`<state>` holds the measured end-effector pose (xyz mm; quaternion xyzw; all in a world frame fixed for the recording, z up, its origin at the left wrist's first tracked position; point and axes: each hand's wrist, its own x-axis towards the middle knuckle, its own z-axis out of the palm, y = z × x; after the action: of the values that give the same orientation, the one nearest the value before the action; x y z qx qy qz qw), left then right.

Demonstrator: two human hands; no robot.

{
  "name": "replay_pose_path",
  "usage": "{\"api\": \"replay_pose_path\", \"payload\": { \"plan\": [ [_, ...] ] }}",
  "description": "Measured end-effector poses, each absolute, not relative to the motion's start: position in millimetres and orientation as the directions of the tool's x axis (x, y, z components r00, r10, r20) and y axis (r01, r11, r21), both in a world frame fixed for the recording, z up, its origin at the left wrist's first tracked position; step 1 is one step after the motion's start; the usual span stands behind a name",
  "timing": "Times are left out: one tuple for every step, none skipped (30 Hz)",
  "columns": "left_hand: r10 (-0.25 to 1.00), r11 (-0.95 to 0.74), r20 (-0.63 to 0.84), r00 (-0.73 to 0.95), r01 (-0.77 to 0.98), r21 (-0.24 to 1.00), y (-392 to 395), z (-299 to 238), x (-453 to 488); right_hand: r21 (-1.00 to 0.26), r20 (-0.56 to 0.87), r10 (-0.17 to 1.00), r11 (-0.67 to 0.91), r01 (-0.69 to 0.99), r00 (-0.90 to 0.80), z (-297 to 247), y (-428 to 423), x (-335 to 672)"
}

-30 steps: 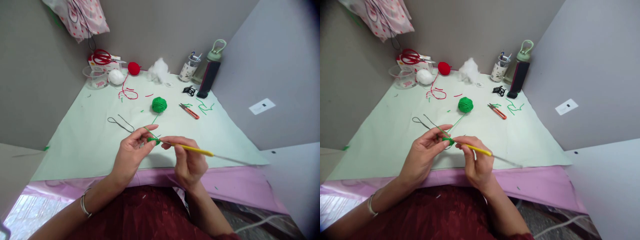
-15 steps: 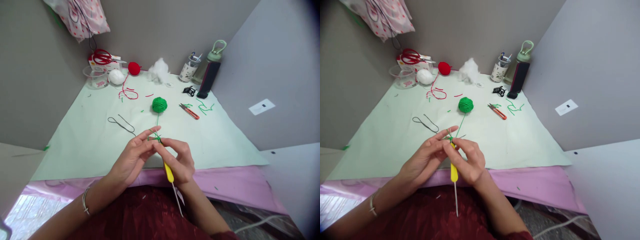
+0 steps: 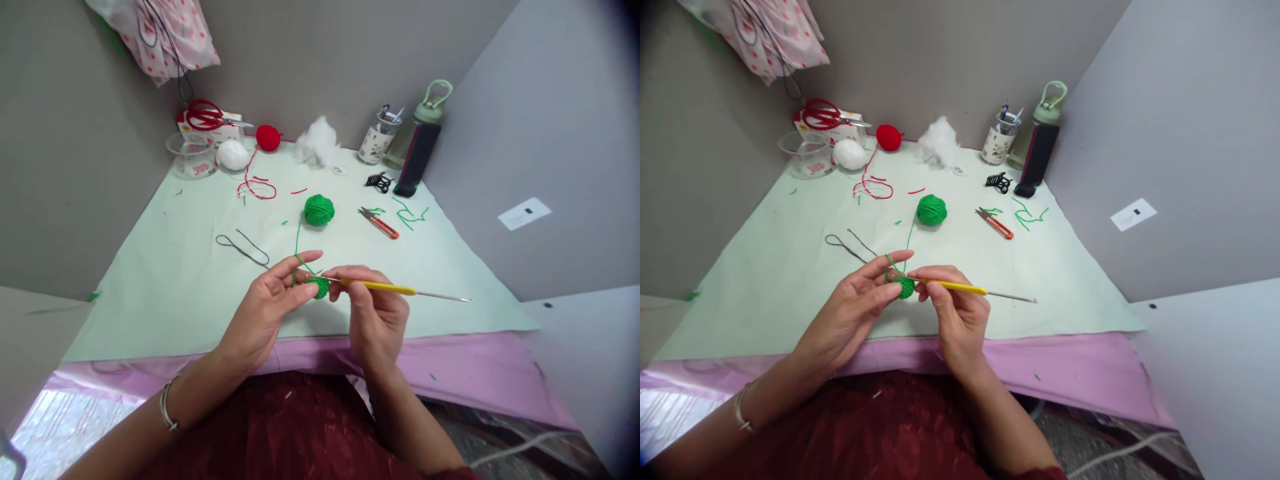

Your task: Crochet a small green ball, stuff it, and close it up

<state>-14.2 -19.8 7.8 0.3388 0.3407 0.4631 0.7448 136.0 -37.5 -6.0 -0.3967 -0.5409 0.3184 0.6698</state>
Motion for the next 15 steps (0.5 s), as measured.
{"api": "replay_pose_path", "payload": {
  "plan": [
    [0.928,0.324,-0.185,0.324,-0.456,0.829,-19.8,6.9,-13.1,-0.874,0.481,0.85,0.485,0.034,0.214,-5.9,-38.0,135.8],
    [0.935,0.308,-0.176,0.308,-0.455,0.835,-19.6,6.1,-12.2,-0.868,0.495,0.843,0.492,0.068,0.212,-5.8,-38.5,135.7],
    [0.94,0.296,-0.171,0.295,-0.458,0.839,-19.3,5.6,-11.6,-0.859,0.512,0.834,0.502,0.101,0.205,-5.8,-38.7,135.8],
    [0.943,0.29,-0.17,0.285,-0.46,0.839,-19.1,5.5,-11.2,-0.852,0.524,0.829,0.51,0.12,0.197,-6.0,-38.6,136.0],
    [0.944,0.292,-0.175,0.28,-0.46,0.838,-18.9,5.6,-11.0,-0.85,0.527,0.828,0.514,0.117,0.191,-6.4,-38.1,136.4],
    [0.943,0.298,-0.185,0.276,-0.457,0.838,-18.7,6.1,-11.1,-0.854,0.52,0.833,0.512,0.093,0.189,-7.1,-37.2,137.0],
    [0.941,0.308,-0.197,0.276,-0.452,0.837,-18.6,6.8,-11.3,-0.863,0.503,0.843,0.503,0.051,0.189,-8.0,-36.1,137.9],
    [0.939,0.316,-0.207,0.275,-0.447,0.837,-18.6,7.6,-11.8,-0.871,0.482,0.855,0.491,0.003,0.194,-8.9,-35.0,138.8],
    [0.938,0.32,-0.214,0.272,-0.444,0.837,-18.4,8.3,-12.3,-0.878,0.461,0.864,0.478,-0.039,0.203,-9.7,-34.0,139.8],
    [0.939,0.32,-0.218,0.266,-0.443,0.837,-18.3,8.9,-12.9,-0.881,0.445,0.869,0.468,-0.068,0.216,-10.2,-33.3,140.6],
    [0.941,0.317,-0.219,0.257,-0.445,0.838,-18.1,9.3,-13.3,-0.882,0.437,0.87,0.464,-0.084,0.229,-10.5,-33.0,141.2],
    [0.944,0.312,-0.218,0.249,-0.448,0.838,-18.0,9.5,-13.7,-0.88,0.436,0.867,0.467,-0.088,0.241,-10.4,-33.2,141.4],
    [0.945,0.308,-0.216,0.244,-0.45,0.838,-17.9,9.5,-13.8,-0.875,0.443,0.859,0.476,-0.083,0.256,-10.0,-33.9,141.2],
    [0.947,0.304,-0.214,0.24,-0.451,0.839,-17.8,9.4,-13.8,-0.868,0.46,0.845,0.493,-0.065,0.271,-9.4,-34.9,140.7],
    [0.949,0.298,-0.21,0.235,-0.451,0.841,-17.9,9.2,-13.6,-0.856,0.488,0.826,0.516,-0.028,0.283,-8.7,-36.2,139.9]
  ]
}}
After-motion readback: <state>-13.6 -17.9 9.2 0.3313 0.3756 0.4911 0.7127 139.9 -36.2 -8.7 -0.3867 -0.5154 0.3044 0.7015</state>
